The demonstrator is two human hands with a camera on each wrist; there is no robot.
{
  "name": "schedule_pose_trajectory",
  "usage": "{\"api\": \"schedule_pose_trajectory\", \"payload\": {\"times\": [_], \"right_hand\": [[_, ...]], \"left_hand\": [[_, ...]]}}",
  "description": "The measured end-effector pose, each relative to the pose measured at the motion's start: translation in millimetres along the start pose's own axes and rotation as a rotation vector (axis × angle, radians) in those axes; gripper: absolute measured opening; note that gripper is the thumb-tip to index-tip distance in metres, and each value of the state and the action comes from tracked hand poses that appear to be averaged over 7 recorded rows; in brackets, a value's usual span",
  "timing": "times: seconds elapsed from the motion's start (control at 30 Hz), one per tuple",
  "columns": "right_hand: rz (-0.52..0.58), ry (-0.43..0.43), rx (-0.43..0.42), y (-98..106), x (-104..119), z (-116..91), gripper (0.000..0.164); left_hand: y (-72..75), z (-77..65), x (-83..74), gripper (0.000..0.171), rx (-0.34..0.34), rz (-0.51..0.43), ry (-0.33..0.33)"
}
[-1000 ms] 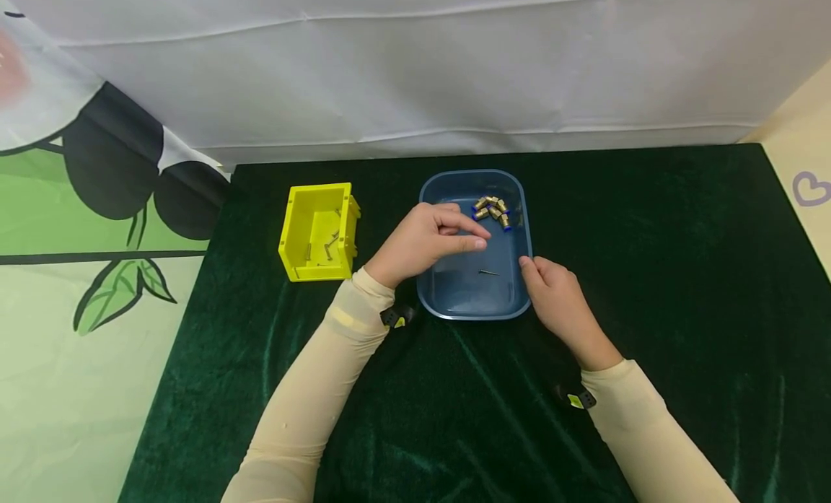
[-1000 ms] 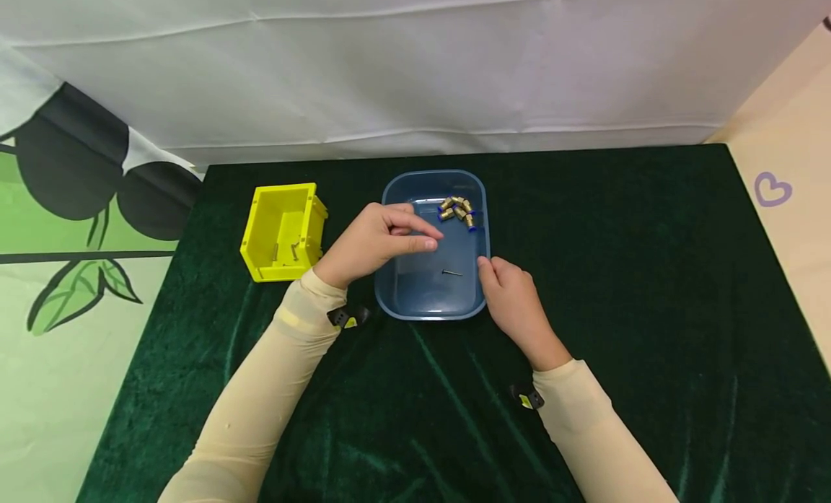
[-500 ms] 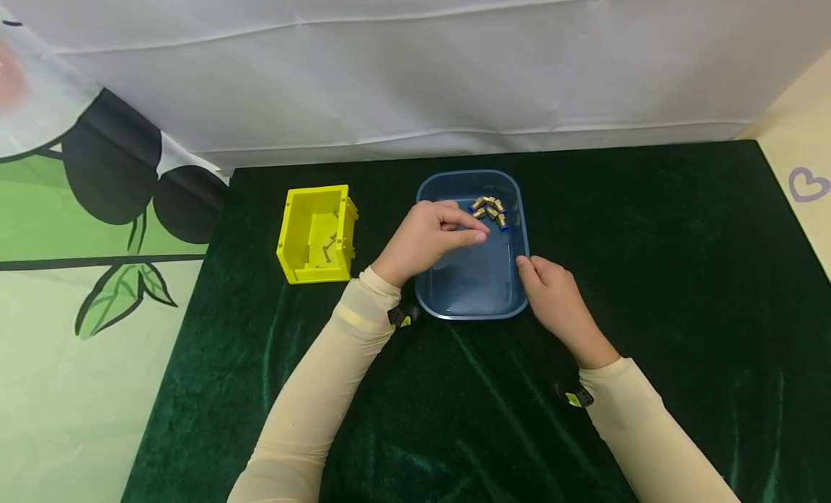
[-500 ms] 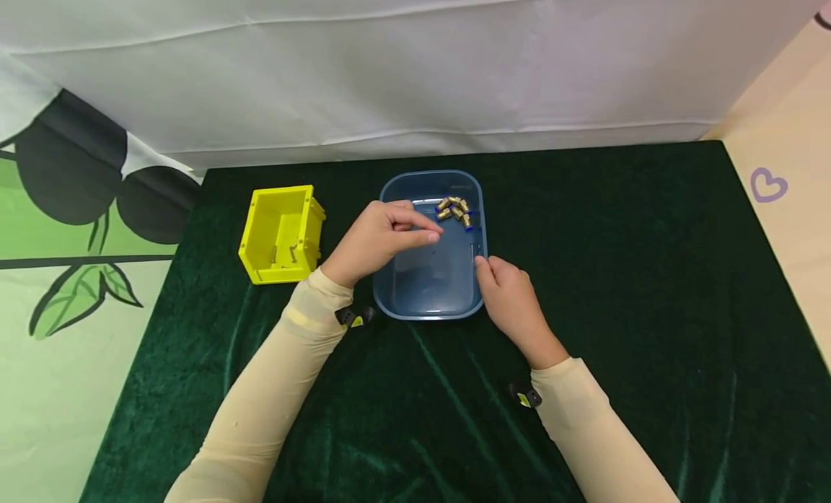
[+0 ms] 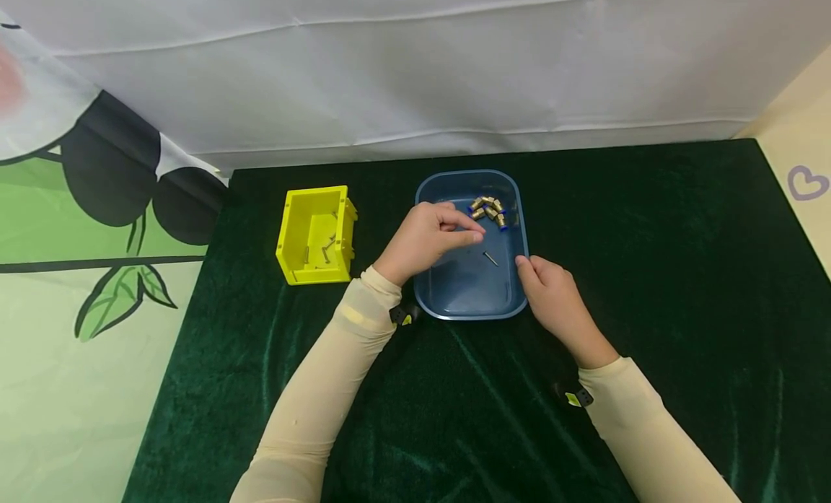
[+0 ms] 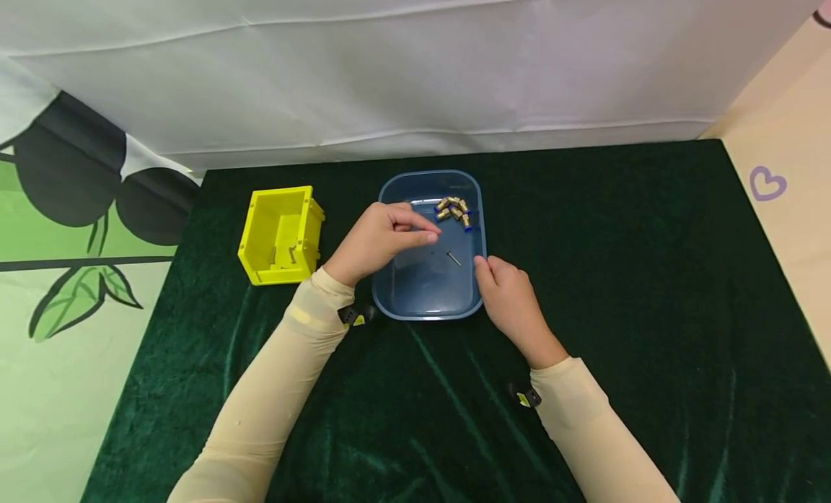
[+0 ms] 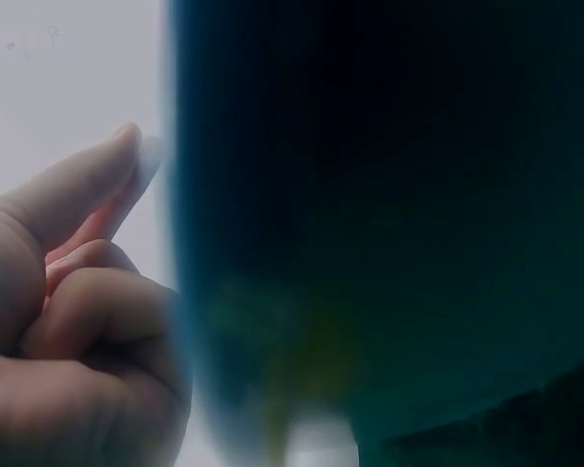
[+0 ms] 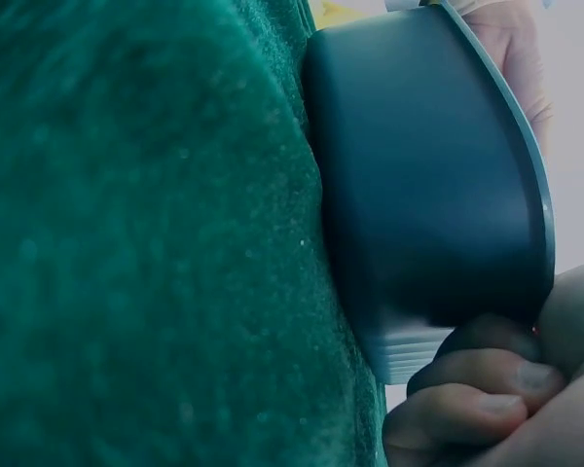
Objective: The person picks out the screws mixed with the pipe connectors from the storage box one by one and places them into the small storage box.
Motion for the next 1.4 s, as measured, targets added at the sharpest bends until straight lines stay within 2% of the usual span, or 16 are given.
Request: {"api": "schedule_pose_trajectory", "payload": {"times": [0.4,0.5,0.67,0.8,0.93,1.07,1.2,1.3,1.4], "right_hand": [[-0.007,0.002,-0.004,0,-1,0,0.055],[-0.006,0.003,-0.005,0,-1,-1,0.055],[-0.002,0.002,-0.011,1,0,0,0.055],[0.016,0.0,-0.006,0,-2,0,0.054],[0.019,0.0,-0.004,-2,-2,1,0.054],[0.005,-0.001,-0.015,-6,0,2,0.054],[-0.011,0.009,-0.022,-8,2,3,0.053],[-0.016,0.021,-0.019,-8,3,3,0.053],[-0.013,0.027,-0.014,-7,5,2,0.053]], "left_hand": [[0.4,2.3,-2.3,0.019,-0.009,0.006,0.019],[2.2,1.3,-9.0,0.017,-0.014,0.02,0.016],[8.9,2.2,-25.1,0.016,-0.039,0.034,-0.03],[12.6,10.0,-27.2,0.018,-0.046,-0.001,-0.055],[12.1,22.2,-21.9,0.018,-0.03,-0.05,-0.091],[9.6,34.3,-13.6,0.018,0.001,-0.053,-0.113],[5.8,41.2,0.6,0.019,0.017,-0.076,-0.042],[2.8,43.0,10.5,0.019,-0.003,-0.129,0.029],[-0.8,44.2,17.1,0.02,-0.015,-0.18,0.066]]}}
Point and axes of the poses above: each hand's wrist, its own z-axis towards the middle knuckle, its own y-axis out of the back of the hand, x = y × z, the point moved 3 cm from there along z, towards the middle knuckle, and after that the axes turned 14 degrees about x, right-handed, at the moved point
